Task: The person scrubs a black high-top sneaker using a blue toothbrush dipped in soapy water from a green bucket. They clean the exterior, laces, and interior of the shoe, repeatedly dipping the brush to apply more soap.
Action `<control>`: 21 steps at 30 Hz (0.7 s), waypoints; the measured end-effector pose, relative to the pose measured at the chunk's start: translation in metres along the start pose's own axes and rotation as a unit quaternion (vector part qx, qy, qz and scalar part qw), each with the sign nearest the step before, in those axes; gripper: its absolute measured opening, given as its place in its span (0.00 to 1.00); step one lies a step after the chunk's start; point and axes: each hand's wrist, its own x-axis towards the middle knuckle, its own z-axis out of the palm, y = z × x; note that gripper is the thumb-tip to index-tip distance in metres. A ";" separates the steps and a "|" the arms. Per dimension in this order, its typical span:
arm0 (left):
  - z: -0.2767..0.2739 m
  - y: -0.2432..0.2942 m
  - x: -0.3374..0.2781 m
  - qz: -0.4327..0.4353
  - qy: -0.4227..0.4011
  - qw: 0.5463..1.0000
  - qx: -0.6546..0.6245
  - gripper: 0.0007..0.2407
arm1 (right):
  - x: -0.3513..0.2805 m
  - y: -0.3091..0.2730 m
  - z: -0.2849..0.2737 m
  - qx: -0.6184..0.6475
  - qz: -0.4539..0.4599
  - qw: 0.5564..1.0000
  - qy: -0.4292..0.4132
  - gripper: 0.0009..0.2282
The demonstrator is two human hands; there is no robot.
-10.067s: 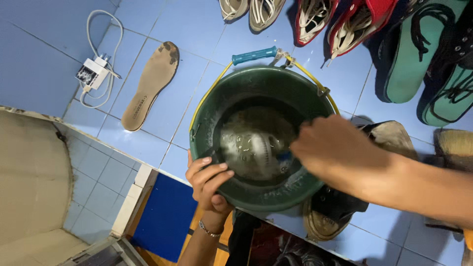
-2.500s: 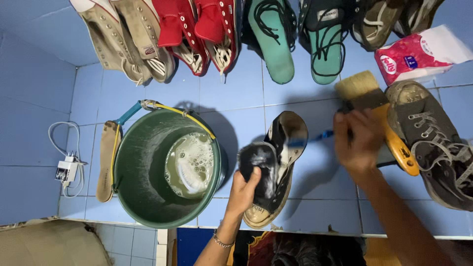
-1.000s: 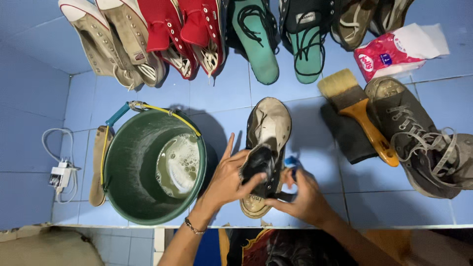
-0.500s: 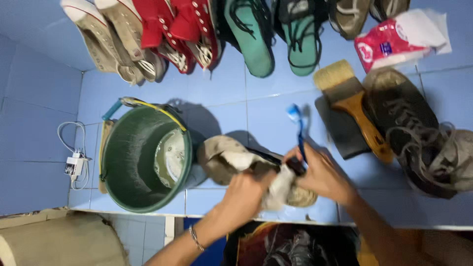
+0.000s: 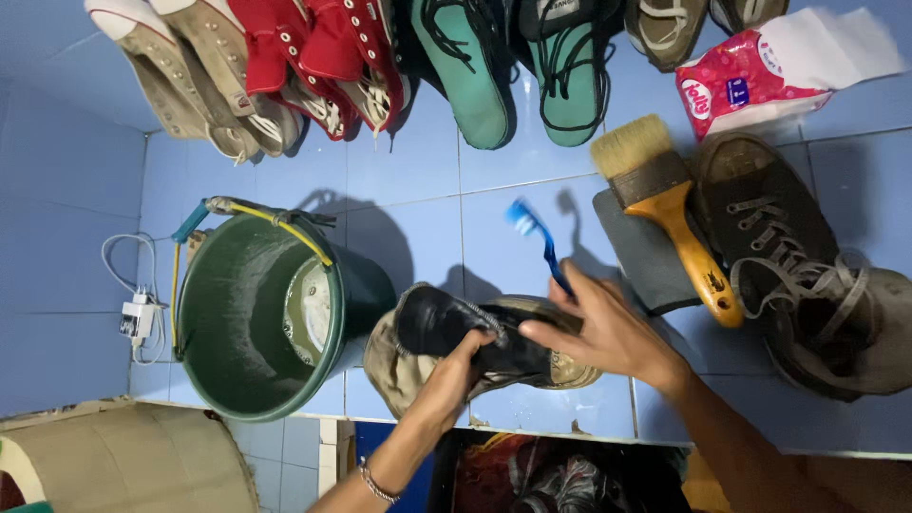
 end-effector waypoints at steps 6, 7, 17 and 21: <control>-0.015 -0.004 0.014 -0.040 -0.032 0.998 0.046 0.33 | -0.045 0.027 -0.006 -0.235 -0.112 0.958 0.119 0.08; -0.012 0.000 0.011 -0.043 -0.014 0.999 0.010 0.29 | -0.056 0.032 -0.005 -0.318 -0.093 0.936 0.122 0.11; 0.020 -0.003 0.003 -0.014 0.085 0.945 -0.315 0.23 | -0.117 0.074 0.066 -0.355 0.069 0.927 0.098 0.25; 0.033 -0.003 -0.002 0.032 0.081 0.922 -0.377 0.22 | -0.101 0.053 0.091 -0.419 0.138 0.892 0.100 0.16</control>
